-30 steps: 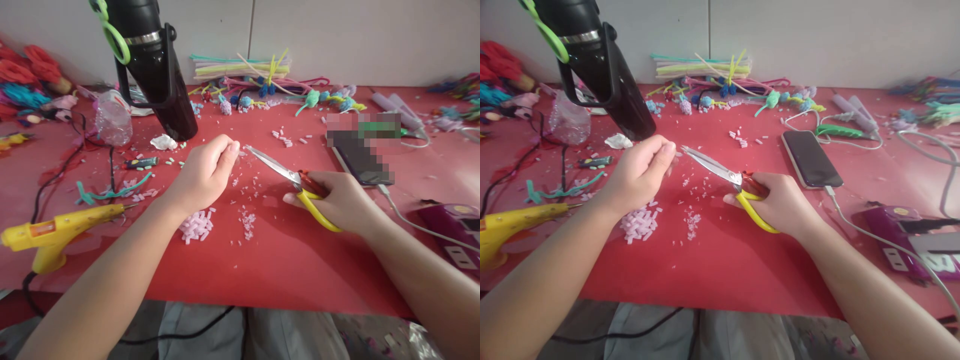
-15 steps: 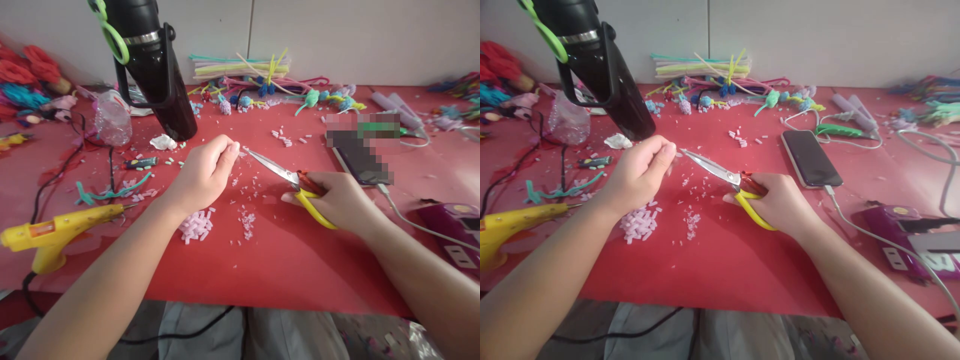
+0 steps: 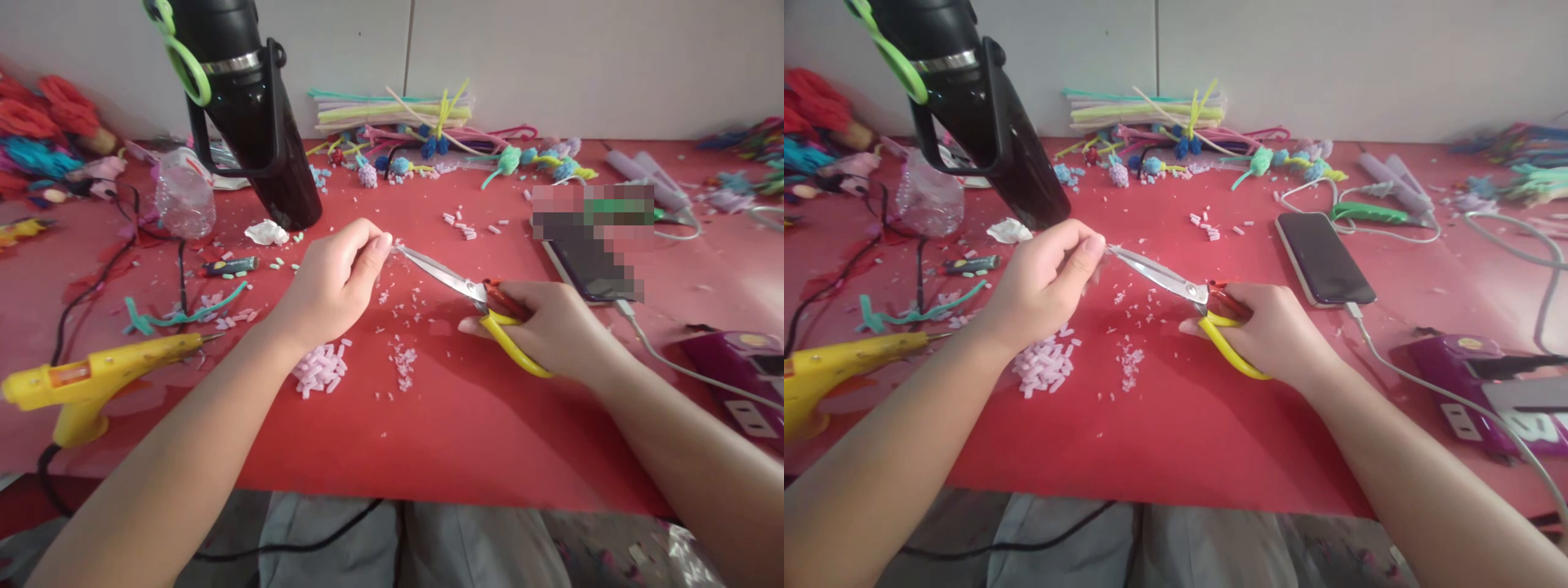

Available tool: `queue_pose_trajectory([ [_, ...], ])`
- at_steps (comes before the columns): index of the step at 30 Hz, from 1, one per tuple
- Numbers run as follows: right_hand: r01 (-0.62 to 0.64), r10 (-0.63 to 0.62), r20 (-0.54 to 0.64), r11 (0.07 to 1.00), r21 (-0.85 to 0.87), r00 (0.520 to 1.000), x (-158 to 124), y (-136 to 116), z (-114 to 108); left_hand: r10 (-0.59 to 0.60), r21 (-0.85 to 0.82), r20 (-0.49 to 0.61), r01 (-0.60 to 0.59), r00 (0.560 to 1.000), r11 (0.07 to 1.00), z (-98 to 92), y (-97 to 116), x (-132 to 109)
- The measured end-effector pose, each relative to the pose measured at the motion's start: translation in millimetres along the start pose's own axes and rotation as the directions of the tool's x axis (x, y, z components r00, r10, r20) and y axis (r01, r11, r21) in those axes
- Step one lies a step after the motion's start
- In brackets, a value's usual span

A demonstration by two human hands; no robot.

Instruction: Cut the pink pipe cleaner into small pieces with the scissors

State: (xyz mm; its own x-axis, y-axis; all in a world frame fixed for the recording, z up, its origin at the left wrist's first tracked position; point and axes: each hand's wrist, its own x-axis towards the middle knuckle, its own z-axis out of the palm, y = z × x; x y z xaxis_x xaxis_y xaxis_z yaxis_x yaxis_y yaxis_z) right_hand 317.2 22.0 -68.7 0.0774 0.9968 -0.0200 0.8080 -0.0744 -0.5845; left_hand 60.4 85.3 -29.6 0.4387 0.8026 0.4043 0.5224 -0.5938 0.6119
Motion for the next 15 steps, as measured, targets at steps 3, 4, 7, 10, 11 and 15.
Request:
queue_pose_trajectory([
  [3,-0.027,0.027,-0.003,1.000,0.003,1.000,0.1,-1.5,0.2,-0.002,0.005,0.002,0.002,1.000,1.000,1.3,0.7,-0.4],
  [4,-0.033,0.033,-0.007,0.999,0.001,0.999,0.1,-2.1,0.1,-0.003,0.006,0.002,0.003,1.000,1.000,1.5,1.1,-0.3],
  [7,-0.040,0.040,-0.018,0.999,0.003,0.999,0.2,-3.4,-0.8,-0.007,0.014,0.005,0.007,1.000,1.000,-1.8,1.7,1.2],
  [10,-0.048,0.049,-0.008,0.998,0.029,0.999,0.2,-4.0,-2.6,-0.007,0.065,0.086,0.002,0.996,0.998,-14.6,-1.6,3.4],
  [11,-0.051,0.051,-0.008,0.998,0.035,0.999,0.3,-4.0,-3.2,-0.016,0.091,0.153,0.002,0.988,0.996,-20.5,-4.1,3.7],
  [15,-0.045,0.046,-0.027,0.998,0.037,0.999,0.8,-4.4,-4.4,-0.199,0.236,0.549,0.078,0.812,0.969,-41.9,-18.1,1.3],
])
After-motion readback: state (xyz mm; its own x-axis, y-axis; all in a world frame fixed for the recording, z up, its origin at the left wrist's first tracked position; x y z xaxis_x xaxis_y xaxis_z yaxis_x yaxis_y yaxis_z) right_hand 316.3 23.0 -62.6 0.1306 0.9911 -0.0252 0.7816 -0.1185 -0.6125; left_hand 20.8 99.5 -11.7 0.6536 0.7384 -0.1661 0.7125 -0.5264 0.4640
